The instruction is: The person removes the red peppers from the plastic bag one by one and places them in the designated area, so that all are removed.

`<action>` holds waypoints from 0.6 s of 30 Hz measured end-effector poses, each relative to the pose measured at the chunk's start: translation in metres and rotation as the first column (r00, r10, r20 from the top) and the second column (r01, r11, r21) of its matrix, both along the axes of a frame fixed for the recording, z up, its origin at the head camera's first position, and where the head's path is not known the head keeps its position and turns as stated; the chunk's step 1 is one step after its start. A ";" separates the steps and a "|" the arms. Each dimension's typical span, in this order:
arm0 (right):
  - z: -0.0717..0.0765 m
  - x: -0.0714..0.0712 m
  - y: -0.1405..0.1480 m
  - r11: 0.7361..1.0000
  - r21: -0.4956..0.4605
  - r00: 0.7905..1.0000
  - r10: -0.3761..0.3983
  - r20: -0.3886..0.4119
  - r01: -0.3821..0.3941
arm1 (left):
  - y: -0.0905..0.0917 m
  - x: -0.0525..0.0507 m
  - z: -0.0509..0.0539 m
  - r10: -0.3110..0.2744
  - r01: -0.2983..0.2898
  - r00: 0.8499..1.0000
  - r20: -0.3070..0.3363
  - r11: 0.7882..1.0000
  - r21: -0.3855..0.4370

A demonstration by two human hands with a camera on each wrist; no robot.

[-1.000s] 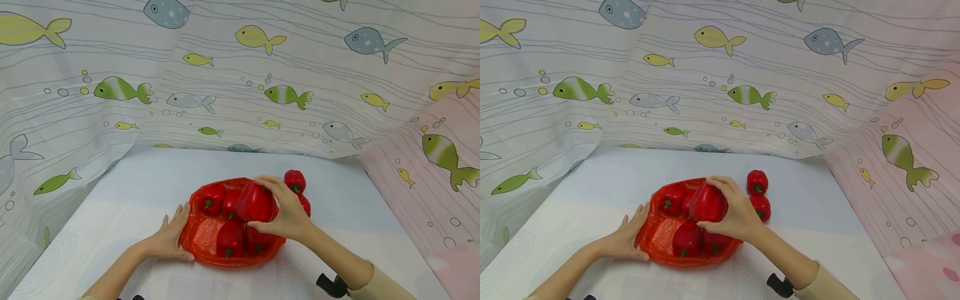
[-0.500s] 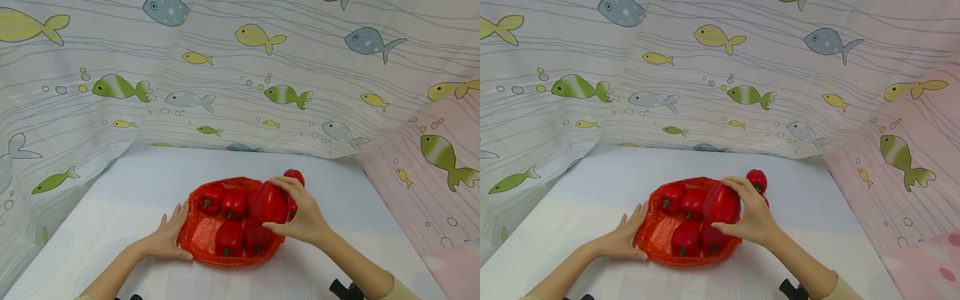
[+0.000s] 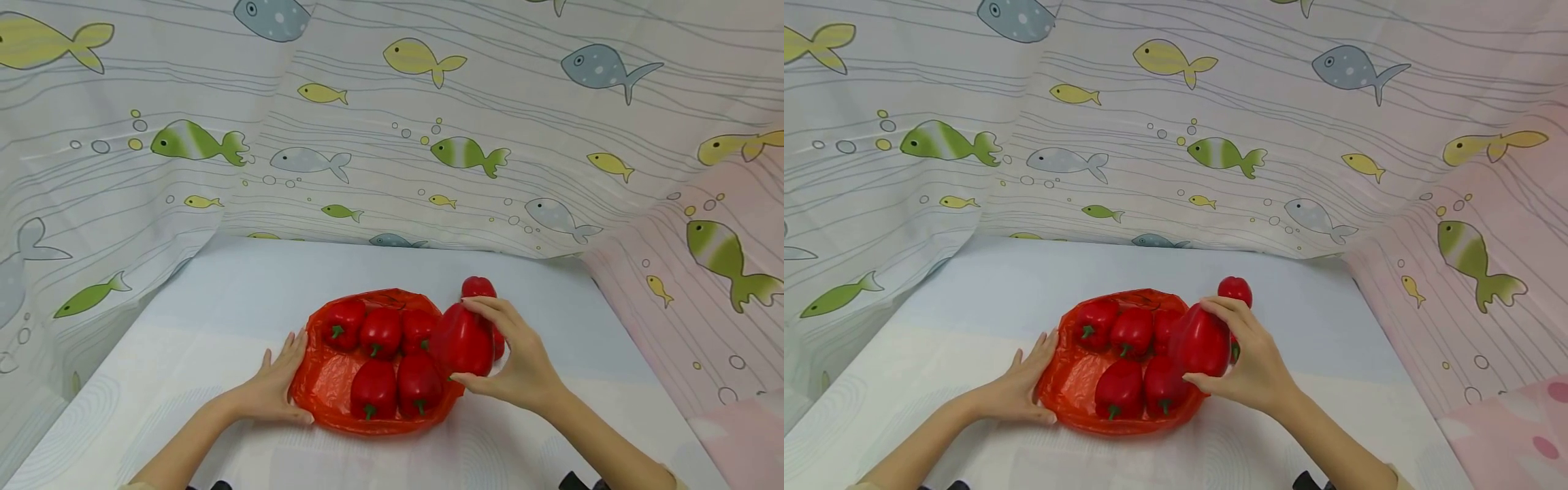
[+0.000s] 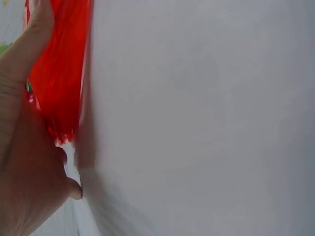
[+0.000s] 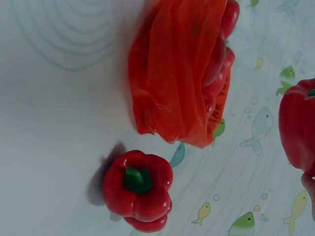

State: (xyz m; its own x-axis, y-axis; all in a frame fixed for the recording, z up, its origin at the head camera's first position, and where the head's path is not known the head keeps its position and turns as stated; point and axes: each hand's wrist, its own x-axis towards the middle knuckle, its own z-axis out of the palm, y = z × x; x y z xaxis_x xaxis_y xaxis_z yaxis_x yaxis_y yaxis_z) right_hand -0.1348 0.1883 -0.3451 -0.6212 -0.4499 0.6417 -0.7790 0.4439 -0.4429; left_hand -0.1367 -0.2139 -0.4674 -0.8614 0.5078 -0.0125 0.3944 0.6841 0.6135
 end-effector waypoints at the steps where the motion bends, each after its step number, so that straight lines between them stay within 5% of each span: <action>1: 0.000 0.001 0.002 1.000 -0.002 1.000 -0.001 -0.010 0.001 | 0.000 0.000 0.000 0.000 0.000 1.000 -0.001 1.000 -0.002; 18: 0.012 0.019 0.020 1.000 0.007 0.999 -0.027 -0.046 0.028 | -0.001 -0.002 -0.001 -0.013 0.013 1.000 -0.003 1.000 0.017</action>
